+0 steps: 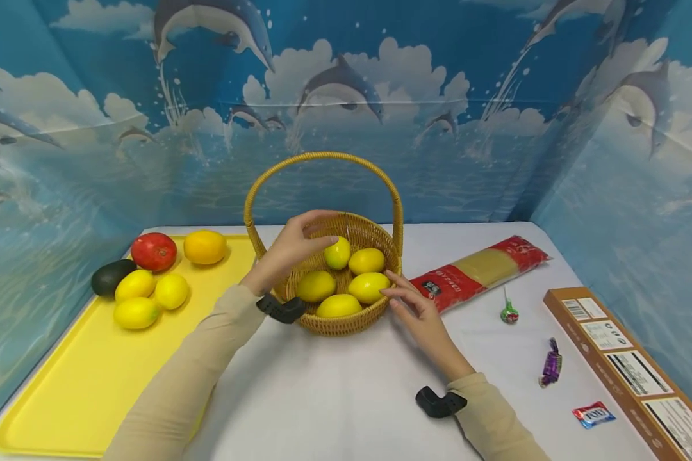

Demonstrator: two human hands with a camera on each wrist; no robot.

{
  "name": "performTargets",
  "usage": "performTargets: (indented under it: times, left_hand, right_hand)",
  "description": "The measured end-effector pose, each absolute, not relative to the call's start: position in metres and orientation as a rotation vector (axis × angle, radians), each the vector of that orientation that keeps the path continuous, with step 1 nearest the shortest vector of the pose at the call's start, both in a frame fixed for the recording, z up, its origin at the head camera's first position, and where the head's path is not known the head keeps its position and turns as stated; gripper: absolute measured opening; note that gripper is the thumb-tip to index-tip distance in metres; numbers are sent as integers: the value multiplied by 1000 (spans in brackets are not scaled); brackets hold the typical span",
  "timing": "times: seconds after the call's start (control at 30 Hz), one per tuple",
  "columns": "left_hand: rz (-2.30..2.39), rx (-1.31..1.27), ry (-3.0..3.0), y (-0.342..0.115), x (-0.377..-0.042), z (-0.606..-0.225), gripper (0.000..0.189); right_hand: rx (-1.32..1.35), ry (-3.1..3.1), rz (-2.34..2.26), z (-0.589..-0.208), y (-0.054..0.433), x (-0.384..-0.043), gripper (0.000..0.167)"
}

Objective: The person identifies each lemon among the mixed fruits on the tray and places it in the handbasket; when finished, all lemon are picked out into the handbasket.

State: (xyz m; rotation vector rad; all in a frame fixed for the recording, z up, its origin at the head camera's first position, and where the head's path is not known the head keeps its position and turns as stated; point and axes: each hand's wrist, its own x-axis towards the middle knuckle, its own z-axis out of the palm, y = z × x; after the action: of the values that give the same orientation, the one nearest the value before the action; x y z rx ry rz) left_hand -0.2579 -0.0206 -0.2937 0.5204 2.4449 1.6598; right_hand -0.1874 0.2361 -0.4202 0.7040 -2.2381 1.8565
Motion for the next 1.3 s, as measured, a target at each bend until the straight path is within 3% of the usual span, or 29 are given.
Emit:
performTargets:
  times: [0.17, 0.3, 0.5, 0.73, 1.0, 1.3]
  left_hand:
    - [1728, 725, 2432, -74, -208, -267, 44]
    - [1774, 662, 2523, -135, -180, -267, 45]
    - [2003, 369, 2693, -232, -161, -303, 45]
    - [2500, 148, 2328, -315, -149, -358, 45]
    - [1978, -111, 2449, -341, -160, -391, 59]
    - [1505, -61, 2625, -323, -164, -393, 73]
  right_hand:
    - [724, -2226, 1863, -420, 235, -188, 26]
    - [723, -2230, 1863, -418, 236, -189, 25]
    - [731, -2222, 1852, -415, 240, -189, 25]
    - [748, -2220, 1855, -417, 237, -190, 26]
    - [745, -2214, 1859, -418, 238, -190, 26]
    - [733, -2226, 1866, -421, 237, -191, 25]
